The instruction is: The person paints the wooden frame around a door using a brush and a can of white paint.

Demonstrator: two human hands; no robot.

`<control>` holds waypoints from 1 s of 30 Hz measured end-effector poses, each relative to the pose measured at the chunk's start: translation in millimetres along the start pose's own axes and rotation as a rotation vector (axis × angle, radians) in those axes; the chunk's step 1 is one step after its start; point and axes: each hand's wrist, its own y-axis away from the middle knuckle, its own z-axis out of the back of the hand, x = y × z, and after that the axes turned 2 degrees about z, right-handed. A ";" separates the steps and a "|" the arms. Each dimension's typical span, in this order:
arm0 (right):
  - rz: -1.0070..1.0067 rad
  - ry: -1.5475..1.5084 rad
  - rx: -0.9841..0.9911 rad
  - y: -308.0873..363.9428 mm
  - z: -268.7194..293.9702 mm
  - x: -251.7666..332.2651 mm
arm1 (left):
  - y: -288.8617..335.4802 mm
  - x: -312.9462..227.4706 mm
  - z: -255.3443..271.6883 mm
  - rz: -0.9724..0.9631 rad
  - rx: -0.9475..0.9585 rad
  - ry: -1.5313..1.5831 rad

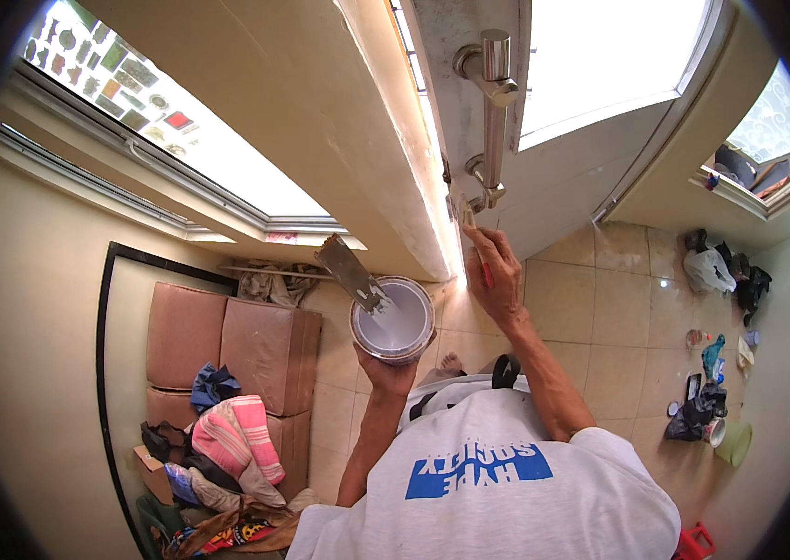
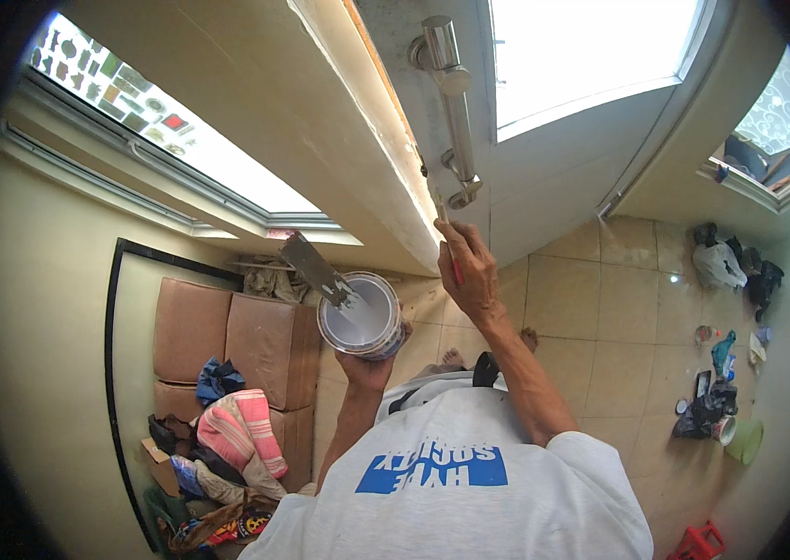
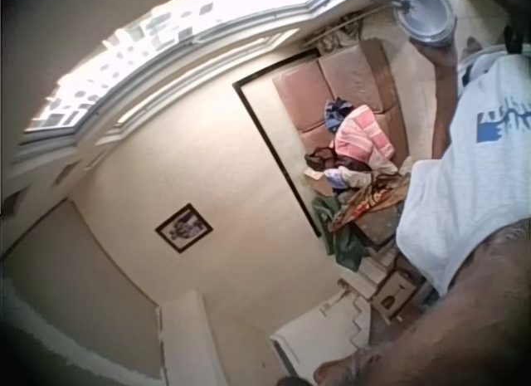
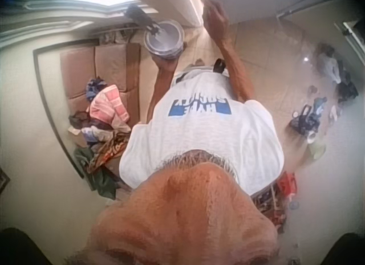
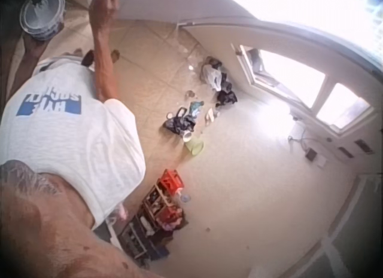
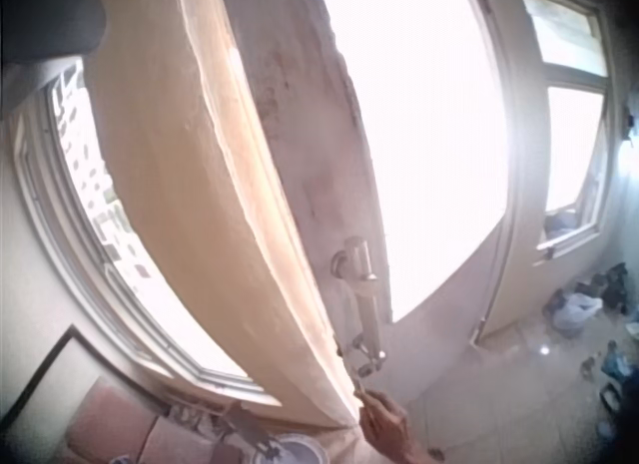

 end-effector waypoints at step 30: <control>-0.121 -0.055 -0.221 -26.6 -79.5 29.4 | 8.7 -46.9 22.9 0.117 0.004 -0.127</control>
